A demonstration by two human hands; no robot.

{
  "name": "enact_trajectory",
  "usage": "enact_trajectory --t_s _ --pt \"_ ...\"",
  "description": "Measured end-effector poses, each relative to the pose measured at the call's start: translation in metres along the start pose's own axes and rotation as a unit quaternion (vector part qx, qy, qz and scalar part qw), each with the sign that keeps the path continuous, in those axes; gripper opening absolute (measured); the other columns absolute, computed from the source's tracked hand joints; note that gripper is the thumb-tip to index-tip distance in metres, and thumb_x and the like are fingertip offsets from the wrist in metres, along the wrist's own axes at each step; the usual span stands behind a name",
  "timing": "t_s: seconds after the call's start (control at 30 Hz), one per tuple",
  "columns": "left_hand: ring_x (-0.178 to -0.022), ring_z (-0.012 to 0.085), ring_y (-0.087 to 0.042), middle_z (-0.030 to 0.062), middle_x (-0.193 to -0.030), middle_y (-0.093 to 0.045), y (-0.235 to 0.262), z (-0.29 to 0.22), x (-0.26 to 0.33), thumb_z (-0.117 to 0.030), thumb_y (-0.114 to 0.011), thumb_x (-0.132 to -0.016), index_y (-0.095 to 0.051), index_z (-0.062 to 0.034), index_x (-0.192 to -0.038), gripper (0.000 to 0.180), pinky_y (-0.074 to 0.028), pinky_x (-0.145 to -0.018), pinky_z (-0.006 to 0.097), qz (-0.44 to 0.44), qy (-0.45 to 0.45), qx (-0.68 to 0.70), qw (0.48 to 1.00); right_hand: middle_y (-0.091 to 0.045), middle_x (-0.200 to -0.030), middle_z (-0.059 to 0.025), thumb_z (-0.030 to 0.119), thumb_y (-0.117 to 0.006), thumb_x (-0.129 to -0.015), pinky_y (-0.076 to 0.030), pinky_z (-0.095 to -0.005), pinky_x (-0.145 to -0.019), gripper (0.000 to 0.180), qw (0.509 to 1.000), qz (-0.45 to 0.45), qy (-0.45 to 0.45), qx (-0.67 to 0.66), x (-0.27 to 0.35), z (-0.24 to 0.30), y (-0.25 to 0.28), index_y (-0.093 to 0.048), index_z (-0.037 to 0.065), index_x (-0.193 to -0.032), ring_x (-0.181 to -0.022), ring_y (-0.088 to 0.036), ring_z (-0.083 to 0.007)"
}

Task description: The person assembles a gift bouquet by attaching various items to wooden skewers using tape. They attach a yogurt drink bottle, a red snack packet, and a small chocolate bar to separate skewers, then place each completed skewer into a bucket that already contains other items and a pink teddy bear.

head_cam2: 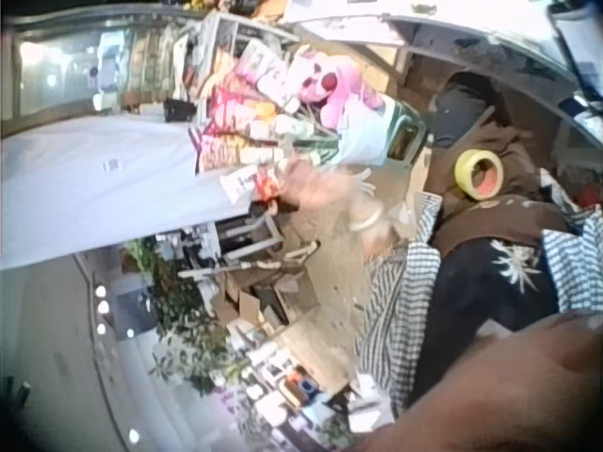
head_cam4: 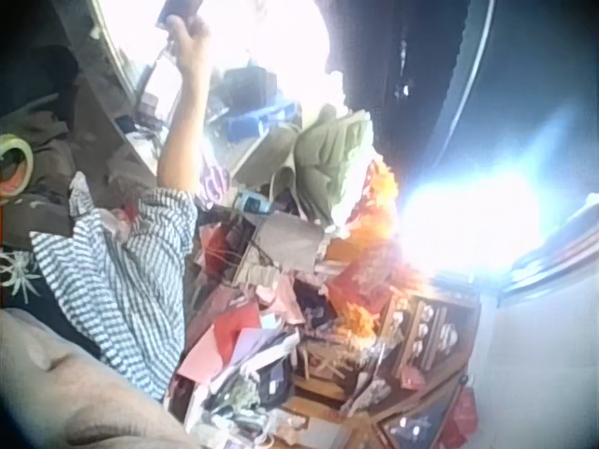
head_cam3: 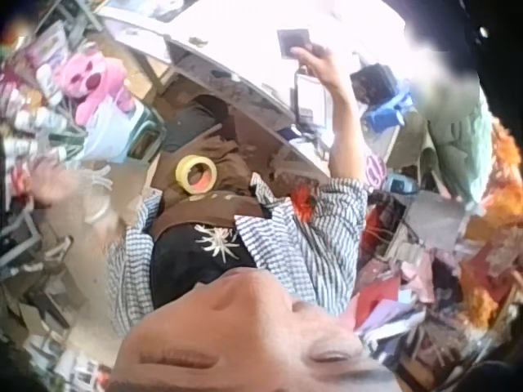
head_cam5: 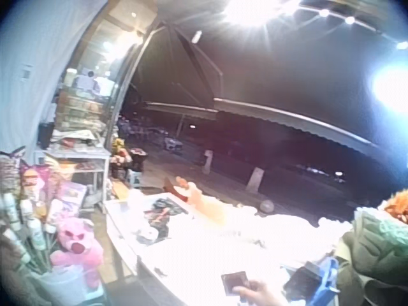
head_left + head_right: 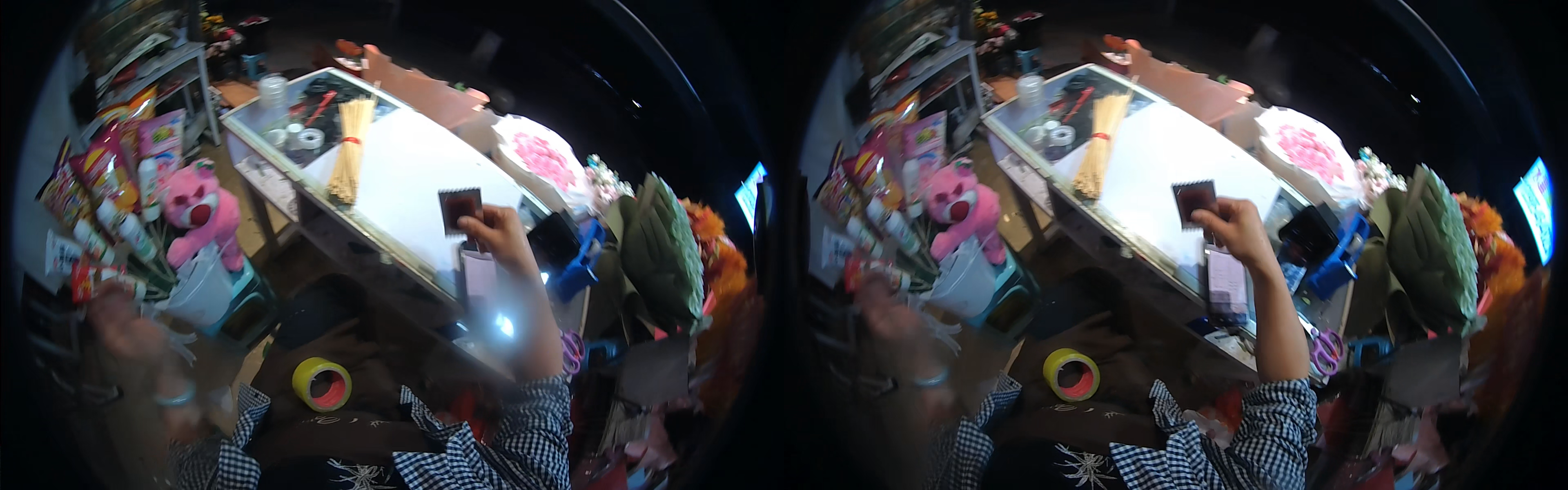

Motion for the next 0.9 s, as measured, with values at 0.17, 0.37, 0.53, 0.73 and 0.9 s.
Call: enact_trajectory --t_s 0.17,0.37,0.53,0.73,0.9 --pt "-0.086 0.0133 -0.059 0.0092 -0.106 -0.059 -0.172 -0.078 0.086 -0.029 -0.063 -0.088 -0.048 -0.0007 -0.125 0.049 -0.049 -0.065 0.023 0.365 0.281 0.363 0.81 -0.065 -0.082 -0.0159 0.02 -0.062 -0.087 -0.047 -0.0339 -0.069 0.024 0.942 0.285 0.14 0.108 0.018 0.046 -0.108 -0.062 -0.001 -0.099 -0.074 -0.061 -0.0227" --pt "-0.063 0.0082 -0.06 0.0047 -0.078 -0.064 -0.198 -0.076 0.102 -0.021 -0.058 -0.093 -0.064 0.0035 -0.098 0.026 -0.047 -0.055 0.019 0.379 0.423 0.435 0.699 -0.064 -0.08 -0.0129 0.023 -0.062 -0.087 -0.049 -0.0301 -0.064 0.026 0.944 0.315 0.091 0.021 -0.02 0.039 -0.129 -0.062 -0.002 -0.094 -0.069 -0.061 -0.0173" --pt "-0.063 0.0104 -0.061 0.0074 -0.083 -0.066 -0.199 -0.066 0.112 -0.021 -0.06 -0.091 -0.063 0.0034 -0.096 0.025 -0.048 -0.056 0.02 0.3 0.485 0.501 0.651 -0.06 -0.064 -0.0077 0.022 -0.063 -0.087 -0.047 -0.0271 -0.043 0.028 0.998 0.015 -0.053 0.028 -0.114 0.006 -0.124 -0.063 -0.006 -0.081 -0.05 -0.055 -0.0117" --pt "-0.067 0.0099 -0.061 0.0054 -0.082 -0.063 -0.191 -0.065 0.11 -0.013 -0.062 -0.087 -0.059 0.0004 -0.099 0.018 -0.049 -0.058 0.019 0.3 0.497 0.47 0.665 -0.056 -0.055 -0.0085 0.011 -0.065 -0.081 -0.044 -0.0278 -0.039 0.019 0.991 0.015 -0.121 -0.063 -0.136 -0.013 -0.15 -0.062 -0.005 -0.071 -0.042 -0.053 -0.0149" --pt "-0.062 0.0067 -0.057 0.0028 -0.079 -0.062 -0.206 -0.069 0.108 -0.014 -0.063 -0.086 -0.058 -0.0036 -0.093 0.014 -0.047 -0.055 0.017 0.327 0.472 0.454 0.681 -0.057 -0.055 -0.0078 0.011 -0.062 -0.079 -0.041 -0.0266 -0.038 0.019 0.992 0.003 -0.107 -0.061 -0.111 -0.005 -0.133 -0.062 -0.004 -0.068 -0.042 -0.052 -0.0138"
Point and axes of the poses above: each hand's wrist, its own x-axis away from the middle knuckle, its own y-axis out of the back of the hand, z = x × y, the point moved 5 cm from there along -x, towards the middle knuckle
